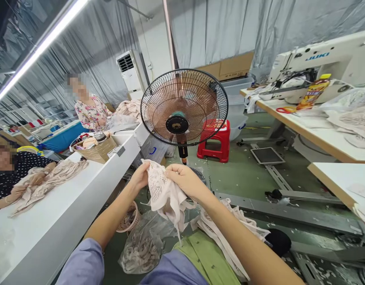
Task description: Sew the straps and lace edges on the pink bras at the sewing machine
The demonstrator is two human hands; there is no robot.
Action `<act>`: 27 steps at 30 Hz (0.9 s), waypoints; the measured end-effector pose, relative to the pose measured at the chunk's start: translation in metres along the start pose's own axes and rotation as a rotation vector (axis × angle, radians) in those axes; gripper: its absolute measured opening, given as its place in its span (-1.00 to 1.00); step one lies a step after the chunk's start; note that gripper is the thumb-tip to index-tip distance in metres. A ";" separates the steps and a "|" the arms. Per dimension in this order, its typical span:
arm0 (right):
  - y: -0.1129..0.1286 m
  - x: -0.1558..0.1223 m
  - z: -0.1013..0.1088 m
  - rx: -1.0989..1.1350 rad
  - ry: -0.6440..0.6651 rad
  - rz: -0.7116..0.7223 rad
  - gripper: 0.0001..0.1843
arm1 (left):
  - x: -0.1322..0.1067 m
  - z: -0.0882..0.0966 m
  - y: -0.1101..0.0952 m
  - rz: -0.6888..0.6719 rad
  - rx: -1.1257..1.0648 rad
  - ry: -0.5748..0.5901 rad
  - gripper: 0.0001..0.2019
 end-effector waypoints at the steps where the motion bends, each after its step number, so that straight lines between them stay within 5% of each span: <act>1: -0.005 0.001 0.002 0.015 -0.014 -0.022 -0.64 | 0.003 0.002 -0.009 -0.036 0.000 -0.023 -0.56; 8: -0.028 0.015 -0.008 0.067 -0.068 -0.098 -0.61 | 0.000 0.012 -0.062 -0.264 0.087 -0.175 -0.47; 16: -0.027 0.043 -0.017 -0.436 -0.124 0.123 -0.53 | -0.032 0.007 -0.099 -0.317 0.309 -0.241 -0.57; 27: 0.046 0.075 -0.079 -0.679 -0.175 0.461 -0.70 | -0.053 -0.006 -0.090 -0.297 0.504 -0.169 -0.61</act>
Point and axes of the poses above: each hand's wrist, its own x-axis towards the middle knuckle, its own z-axis out of the back of the hand, y = z × x, the point moved 1 cm from there along x, towards the middle knuckle, and after that the axes turned 10 degrees about -y, right-handed, at the moved point
